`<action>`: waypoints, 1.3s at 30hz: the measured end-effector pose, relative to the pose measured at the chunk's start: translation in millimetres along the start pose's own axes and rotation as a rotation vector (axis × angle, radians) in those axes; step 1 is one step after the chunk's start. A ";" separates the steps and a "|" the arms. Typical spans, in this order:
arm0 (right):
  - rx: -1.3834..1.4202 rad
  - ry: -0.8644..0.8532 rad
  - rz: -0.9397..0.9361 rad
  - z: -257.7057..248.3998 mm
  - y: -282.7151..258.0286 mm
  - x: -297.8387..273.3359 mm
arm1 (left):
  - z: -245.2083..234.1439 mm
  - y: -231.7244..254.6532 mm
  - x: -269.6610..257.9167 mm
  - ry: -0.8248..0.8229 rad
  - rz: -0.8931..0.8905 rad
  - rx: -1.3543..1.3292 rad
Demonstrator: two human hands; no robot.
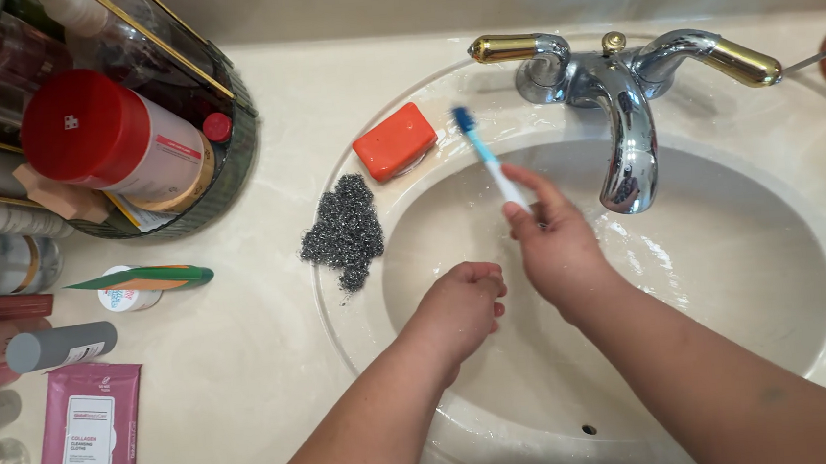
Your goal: The person scrubs a bathroom sink faucet and basin using a toothbrush under running water. They rinse the toothbrush, scrub the faucet handles and spout, then rinse the basin. The person also rinses a small glass and a cotton swab under the tap.
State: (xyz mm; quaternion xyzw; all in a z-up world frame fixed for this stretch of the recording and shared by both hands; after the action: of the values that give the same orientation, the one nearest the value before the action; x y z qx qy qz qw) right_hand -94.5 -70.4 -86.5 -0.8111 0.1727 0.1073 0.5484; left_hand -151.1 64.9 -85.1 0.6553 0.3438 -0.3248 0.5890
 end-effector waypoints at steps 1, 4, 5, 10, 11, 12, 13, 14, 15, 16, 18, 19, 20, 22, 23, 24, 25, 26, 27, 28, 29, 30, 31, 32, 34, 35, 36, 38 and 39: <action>-0.018 0.037 0.062 -2.1 -2.3 1.8 | -1.5 0.3 -0.8 0.003 -0.008 0.005; 0.088 0.064 0.342 -15.6 -5.5 -5.2 | -2.2 2.5 -3.3 0.007 -0.023 0.026; 0.113 0.077 0.342 -18.1 -6.7 -8.1 | -3.6 3.2 -3.8 0.010 -0.022 0.038; 0.208 0.088 0.287 -14.6 -4.2 -26.4 | -2.0 5.6 -1.5 0.008 0.008 0.024; 0.196 0.038 0.272 -10.0 -2.4 -27.8 | -1.3 5.4 0.6 0.007 0.025 0.003; 0.196 -0.007 0.255 -3.8 -1.5 -26.3 | -2.0 6.7 2.6 0.007 0.050 -0.007; 0.195 -0.051 0.236 -0.1 0.0 -25.0 | -1.0 8.6 3.1 0.042 0.110 -0.019; 0.199 -0.044 0.229 -0.1 1.9 -22.8 | 0.9 13.3 4.1 0.078 0.173 -0.025; 0.203 -0.036 0.222 -2.9 4.2 -19.7 | 2.5 18.6 4.2 0.114 0.236 -0.031; 0.201 -0.030 0.216 -8.8 7.7 -17.3 | 4.3 24.9 4.4 0.155 0.306 -0.030; 0.172 0.080 0.272 -30.0 16.2 -13.4 | 4.4 44.2 6.4 0.241 0.442 -0.035; 0.155 0.134 0.299 -39.8 19.7 -12.3 | 4.0 53.8 6.3 0.213 0.449 -0.045; 0.167 0.157 0.330 -47.7 22.2 -11.4 | 4.2 66.2 6.4 0.184 0.458 -0.055; 0.195 0.208 0.394 -60.5 27.3 -12.0 | 4.6 91.1 5.2 0.126 0.481 -0.109; 0.197 0.186 0.340 -60.3 28.9 -11.8 | 5.2 102.1 4.5 0.098 0.493 -0.154; 0.203 0.165 0.291 -55.7 32.1 -13.6 | 6.3 110.2 3.3 0.067 0.501 -0.192; 0.209 0.145 0.243 -50.3 34.9 -15.5 | 7.2 116.7 2.4 0.060 0.504 -0.211; 0.146 0.097 0.131 -41.8 35.9 -17.3 | 7.6 123.4 1.8 0.054 0.511 -0.228; 0.083 0.050 0.020 -30.9 36.1 -20.1 | 9.0 128.6 0.9 0.047 0.517 -0.245; 0.020 -0.006 -0.093 -20.5 34.8 -21.6 | 9.3 131.8 -0.4 0.050 0.511 -0.234; 0.019 -0.011 -0.055 -14.1 35.4 -20.7 | 8.7 134.3 -1.6 0.054 0.506 -0.224; 0.012 -0.024 -0.018 -9.2 35.9 -18.5 | 6.9 135.0 -2.8 0.063 0.497 -0.220; 0.005 -0.036 0.018 -5.6 37.3 -17.1 | 6.4 135.2 -4.0 0.079 0.507 -0.195; 0.016 -0.013 -0.026 -8.2 37.5 -13.9 | 7.5 135.6 -4.8 0.096 0.519 -0.172; 0.036 0.037 -0.113 -22.7 38.2 -5.8 | 5.4 134.2 -6.0 0.116 0.520 -0.139; 0.071 0.083 0.019 -32.9 42.1 -4.3 | 3.8 131.8 -7.0 0.119 0.509 -0.131; 0.108 0.134 0.154 -46.5 45.6 -4.6 | 3.1 130.2 -7.9 0.117 0.500 -0.117; 0.143 0.185 0.286 -63.8 49.5 -5.7 | 0.6 126.4 -8.9 0.112 0.453 -0.110; 0.141 0.184 0.283 -70.4 50.8 -8.6 | 0.5 124.7 -8.9 0.109 0.430 -0.107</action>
State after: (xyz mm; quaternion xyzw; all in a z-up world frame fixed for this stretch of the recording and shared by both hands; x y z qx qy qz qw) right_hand -123.6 -151.4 -100.3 -0.7447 0.3418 0.0963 0.5651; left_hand -52.2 55.1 -9.4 0.6977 0.2443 -0.1372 0.6593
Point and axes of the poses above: each hand's wrist, its own x-axis towards the middle knuckle, its own z-axis out of the palm, y = z × x, the point moved 2 cm from there along x, towards the middle knuckle, and after that the axes turned 9 degrees about y, right-handed, at the moved point
